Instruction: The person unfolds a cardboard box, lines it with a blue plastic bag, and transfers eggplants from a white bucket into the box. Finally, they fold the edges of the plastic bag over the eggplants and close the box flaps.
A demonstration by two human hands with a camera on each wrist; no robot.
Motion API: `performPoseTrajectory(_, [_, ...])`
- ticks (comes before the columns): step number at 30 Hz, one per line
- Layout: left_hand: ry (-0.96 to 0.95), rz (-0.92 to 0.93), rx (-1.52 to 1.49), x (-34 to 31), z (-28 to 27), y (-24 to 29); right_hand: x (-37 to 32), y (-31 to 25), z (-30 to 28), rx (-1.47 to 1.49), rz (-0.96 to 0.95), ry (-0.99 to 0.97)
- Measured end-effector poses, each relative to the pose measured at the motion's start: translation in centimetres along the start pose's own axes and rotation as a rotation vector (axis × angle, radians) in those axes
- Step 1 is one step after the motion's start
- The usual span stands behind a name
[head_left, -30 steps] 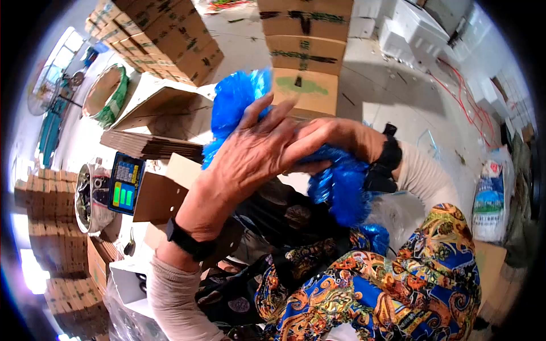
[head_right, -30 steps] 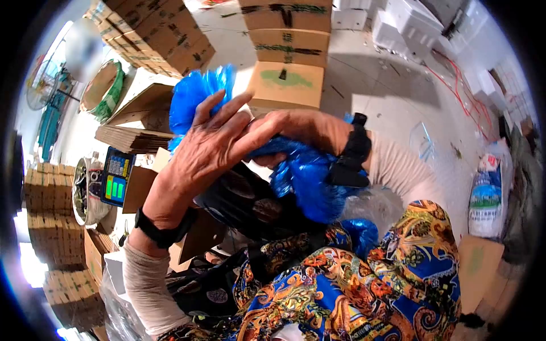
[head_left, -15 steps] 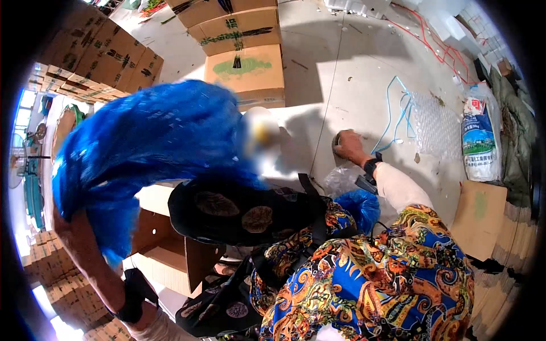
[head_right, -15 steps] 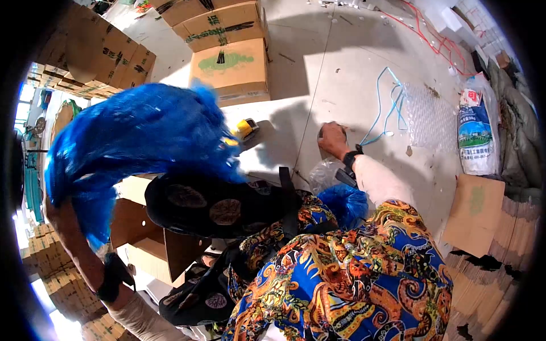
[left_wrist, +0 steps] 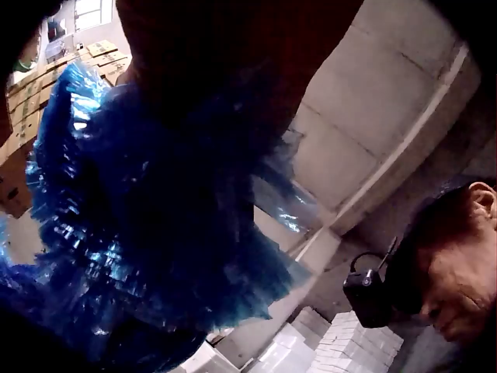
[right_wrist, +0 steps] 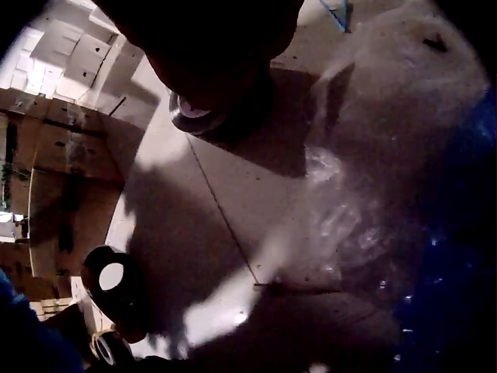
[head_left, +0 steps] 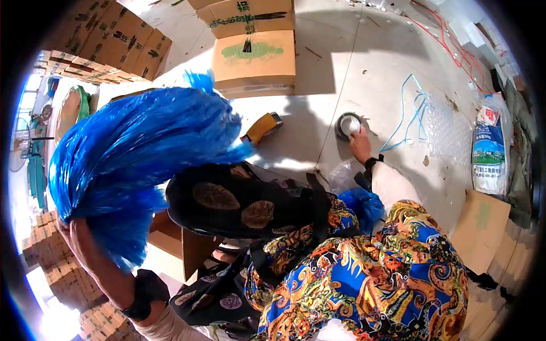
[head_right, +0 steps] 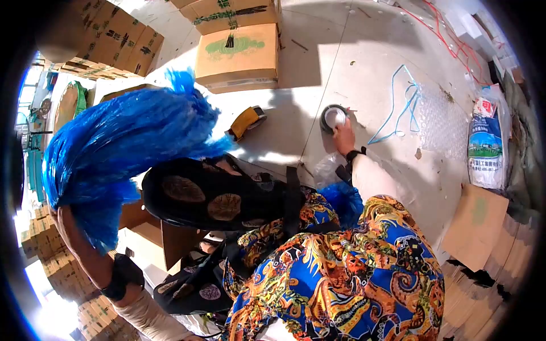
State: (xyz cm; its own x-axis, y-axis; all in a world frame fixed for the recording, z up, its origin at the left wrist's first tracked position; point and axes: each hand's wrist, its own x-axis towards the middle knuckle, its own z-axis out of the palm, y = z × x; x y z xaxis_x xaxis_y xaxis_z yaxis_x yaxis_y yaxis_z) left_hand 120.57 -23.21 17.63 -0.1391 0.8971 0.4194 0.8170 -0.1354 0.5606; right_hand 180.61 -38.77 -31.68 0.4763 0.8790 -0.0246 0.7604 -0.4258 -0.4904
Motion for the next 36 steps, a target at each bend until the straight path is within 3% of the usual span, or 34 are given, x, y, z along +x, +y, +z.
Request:
performPoseTrajectory(1, [0.004, -0.007, -0.012, 0.1, 0.2, 0.3, 1.0, -0.6, 0.5, 0.062, -0.001, 0.045])
performPoseTrajectory(3, [0.017, -0.016, -0.033, 0.0, 0.8, 1.1, 3.1, -2.2, 0.7, -0.087, -0.522, 0.25])
performPoseTrajectory(5, [0.027, -0.021, -0.055, 0.0, 1.2, 2.3, 3.3, -3.4, 0.3, 0.292, -0.227, 0.043])
performPoseTrajectory(6, [0.034, -0.025, -0.074, 0.0, 1.7, 3.1, 2.5, -2.5, 0.6, 0.127, -0.169, 0.052])
performPoseTrajectory(7, [0.044, -0.031, -0.097, 0.0, 2.2, 4.1, 1.5, -1.8, -0.2, -0.022, -0.094, -0.063])
performPoseTrajectory(9, [0.012, -0.041, -0.178, -0.2, 4.5, 7.3, -1.9, -0.6, -2.1, -0.314, 0.069, -0.309])
performPoseTrajectory(11, [-0.13, -0.028, -0.336, -1.1, 7.8, 11.3, -6.3, 2.8, -2.4, -0.37, 0.145, -0.671])
performPoseTrajectory(13, [-0.409, 0.013, -0.618, -2.9, 11.1, 15.1, -11.3, 4.5, -2.9, -0.367, -0.024, -0.619])
performPoseTrajectory(15, [-0.389, -0.047, -0.659, -5.7, 13.3, 19.3, -14.7, 11.2, 1.4, 0.017, -0.155, -1.046])
performPoseTrajectory(16, [-0.487, 0.143, -0.637, -6.1, 14.2, 19.9, -17.3, 12.6, 2.2, 0.114, -0.182, -1.093])
performPoseTrajectory(17, [-0.559, 0.208, -0.667, -6.2, 14.8, 21.0, -18.5, 12.8, 2.6, 0.208, -0.222, -1.138])
performPoseTrajectory(19, [-0.711, 0.331, -0.733, -6.6, 15.9, 23.2, -16.7, 5.4, -2.7, -0.193, -0.231, -1.214])
performPoseTrajectory(20, [-0.741, 0.297, -0.746, -6.7, 16.2, 23.6, -15.5, 2.4, -5.5, -0.224, -0.285, -1.047])
performPoseTrajectory(22, [-0.753, 0.236, -0.765, -6.7, 16.6, 23.4, -12.7, 1.1, -4.3, -0.402, -0.381, -0.737])
performPoseTrajectory(23, [-0.726, 0.209, -0.766, -6.9, 17.0, 22.9, -11.1, -0.5, -4.4, -0.108, -0.607, -0.274])
performPoseTrajectory(24, [-0.753, 0.116, -0.771, -6.9, 17.2, 22.2, -8.3, -7.4, -8.6, 0.186, -0.8, -0.146])
performPoseTrajectory(25, [-0.808, 0.055, -0.785, -7.0, 17.4, 21.7, -5.8, -12.3, -10.0, 0.33, -0.731, -0.533])
performPoseTrajectory(26, [-0.836, -0.01, -0.792, -7.4, 17.5, 21.2, -4.8, -16.8, -10.9, 0.41, -0.722, -0.674])
performPoseTrajectory(28, [-0.882, -0.119, -0.887, -8.1, 17.1, 21.7, -3.9, -23.7, -13.2, 0.474, -0.828, -0.616])
performPoseTrajectory(29, [-0.88, -0.086, -0.879, -8.5, 17.0, 21.7, -3.1, -25.8, -13.9, 0.455, -0.865, -0.504])
performPoseTrajectory(32, [-0.871, 0.25, -0.658, -9.1, 17.5, 19.8, -0.8, -28.3, -15.3, 0.284, -0.842, -0.144])
performPoseTrajectory(33, [-0.886, 0.435, -0.272, -8.8, 16.3, 19.8, -0.2, -27.8, -15.6, 0.192, -0.8, -0.051])
performPoseTrajectory(35, [-0.896, 0.645, 0.183, -9.5, 17.2, 17.7, 0.7, -25.2, -16.2, -0.04, -0.681, 0.075])
performPoseTrajectory(36, [-0.876, 0.752, 0.262, -10.4, 18.7, 16.4, 0.8, -23.3, -16.7, -0.161, -0.611, 0.112])
